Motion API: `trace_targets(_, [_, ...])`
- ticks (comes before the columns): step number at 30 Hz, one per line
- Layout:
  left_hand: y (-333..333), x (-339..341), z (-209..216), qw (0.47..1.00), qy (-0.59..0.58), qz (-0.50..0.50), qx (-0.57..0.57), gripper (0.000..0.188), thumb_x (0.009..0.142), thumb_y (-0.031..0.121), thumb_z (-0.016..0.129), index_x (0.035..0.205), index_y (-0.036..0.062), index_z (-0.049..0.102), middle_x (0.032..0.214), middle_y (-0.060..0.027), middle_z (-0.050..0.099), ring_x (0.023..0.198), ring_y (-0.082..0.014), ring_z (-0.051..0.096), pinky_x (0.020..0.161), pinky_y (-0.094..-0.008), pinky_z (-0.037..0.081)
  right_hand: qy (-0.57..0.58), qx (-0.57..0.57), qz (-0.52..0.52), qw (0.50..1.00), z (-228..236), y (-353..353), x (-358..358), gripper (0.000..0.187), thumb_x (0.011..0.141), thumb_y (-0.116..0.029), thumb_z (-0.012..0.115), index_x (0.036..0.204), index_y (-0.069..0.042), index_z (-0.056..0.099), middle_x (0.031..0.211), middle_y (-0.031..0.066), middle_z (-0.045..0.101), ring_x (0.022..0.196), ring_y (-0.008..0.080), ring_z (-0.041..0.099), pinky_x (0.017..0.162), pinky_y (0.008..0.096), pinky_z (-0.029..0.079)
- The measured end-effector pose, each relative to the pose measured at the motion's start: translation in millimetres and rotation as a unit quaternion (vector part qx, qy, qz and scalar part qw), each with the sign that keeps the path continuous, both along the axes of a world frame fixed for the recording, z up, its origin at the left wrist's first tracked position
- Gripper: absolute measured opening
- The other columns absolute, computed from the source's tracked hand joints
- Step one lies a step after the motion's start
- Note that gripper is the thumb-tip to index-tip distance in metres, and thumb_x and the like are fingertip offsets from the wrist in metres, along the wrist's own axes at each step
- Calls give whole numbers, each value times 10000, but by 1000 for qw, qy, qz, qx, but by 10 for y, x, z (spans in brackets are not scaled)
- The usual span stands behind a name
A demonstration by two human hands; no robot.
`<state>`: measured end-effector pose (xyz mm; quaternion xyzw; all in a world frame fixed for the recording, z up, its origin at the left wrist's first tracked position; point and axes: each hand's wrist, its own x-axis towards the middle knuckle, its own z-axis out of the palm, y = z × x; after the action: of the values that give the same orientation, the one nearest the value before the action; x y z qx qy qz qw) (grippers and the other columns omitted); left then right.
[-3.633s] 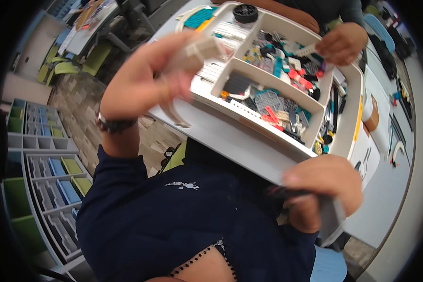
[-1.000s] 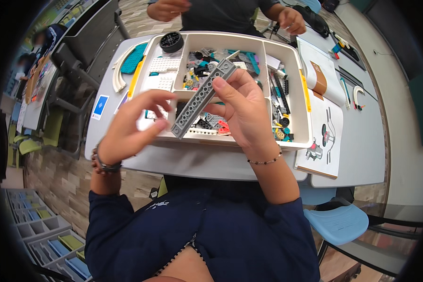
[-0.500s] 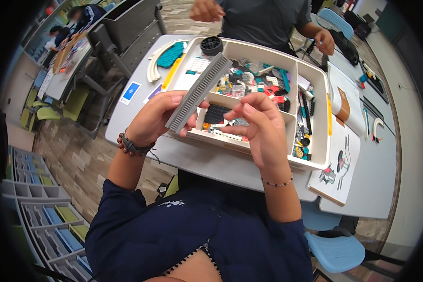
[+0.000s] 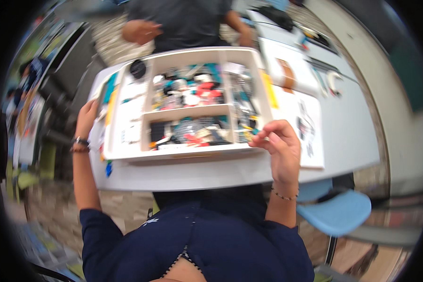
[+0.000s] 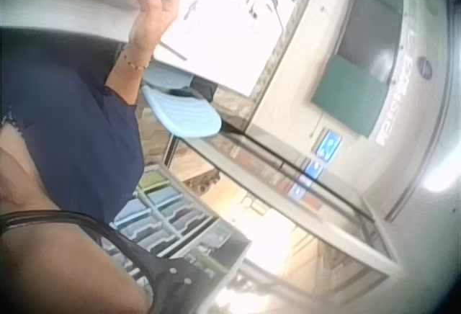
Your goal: The person sorts through a compartmentalized tray of small plastic building parts, picks up individual pieces, and connects them to form small assemblies. They repeatedly reach into the tray, select parts, and attach them to a growing structure on the table.
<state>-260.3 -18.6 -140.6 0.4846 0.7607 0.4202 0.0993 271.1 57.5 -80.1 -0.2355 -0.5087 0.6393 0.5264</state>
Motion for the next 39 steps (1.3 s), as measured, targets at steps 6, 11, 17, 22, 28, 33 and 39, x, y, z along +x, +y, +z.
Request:
trace_targets(6, [253, 60, -200, 990, 91, -27, -100, 336, 835, 179, 601, 1130, 18, 590, 719, -64, 579, 619, -120, 520, 564, -260, 430, -56, -44, -172, 983, -125, -57, 859, 131, 857, -112, 504, 935, -10, 529, 819, 76, 568, 744, 171, 591, 714, 338, 528])
trace_targets(11, [128, 55, -173, 996, 51, -7, -72, 307, 870, 174, 575, 1135, 18, 580, 767, -44, 543, 634, -99, 486, 575, -243, 412, -146, 1, -283, 948, 84, 317, 1400, 190, 855, -154, 534, 973, -5, 545, 828, 65, 574, 755, 151, 584, 712, 302, 509])
trace_targets(17, [-239, 226, 213, 997, 18, -16, 77, 286, 938, 137, 483, 1175, -18, 531, 829, 6, 519, 676, -47, 428, 590, -187, 362, -348, -29, -373, 860, -95, 1894, 1976, 276, 805, -256, 621, 976, -40, 612, 819, 45, 603, 758, 139, 593, 692, 282, 504])
trace_targets(22, [-597, 904, 607, 995, -61, 44, 68, 272, 947, 121, 458, 1178, -6, 523, 791, 33, 457, 671, -15, 372, 601, -157, 314, -651, 81, -401, 639, -865, 2901, 2192, 511, 735, -323, 677, 1139, -42, 542, 1099, 161, 573, 970, 304, 587, 845, 373, 466])
trace_targets(28, [-749, 1369, 678, 997, -39, 54, 49, 270, 929, 114, 460, 1151, -23, 529, 862, 11, 492, 746, -46, 409, 672, -186, 330, -672, 108, -378, 628, -1019, 3243, 2139, 472, 753, -324, 660, 1107, -22, 583, 1072, 172, 587, 1021, 342, 570, 865, 403, 458])
trace_targets(33, [-637, 1736, 794, 997, -28, 39, 52, 273, 919, 107, 460, 1141, -37, 527, 908, -17, 499, 787, -70, 419, 718, -198, 343, -545, 7, -375, 750, -1087, 3326, 2299, 333, 786, -317, 653, 928, -16, 644, 831, 96, 632, 779, 239, 605, 681, 361, 490])
trace_targets(39, [-539, 1928, 786, 996, -3, -32, 87, 255, 922, 115, 459, 1116, -33, 534, 910, -8, 496, 803, -66, 432, 710, -198, 348, 67, -211, -113, 969, -607, 2711, 2241, 284, 898, -212, 533, 1033, 35, 563, 824, 69, 596, 577, 94, 459, 505, 210, 390])
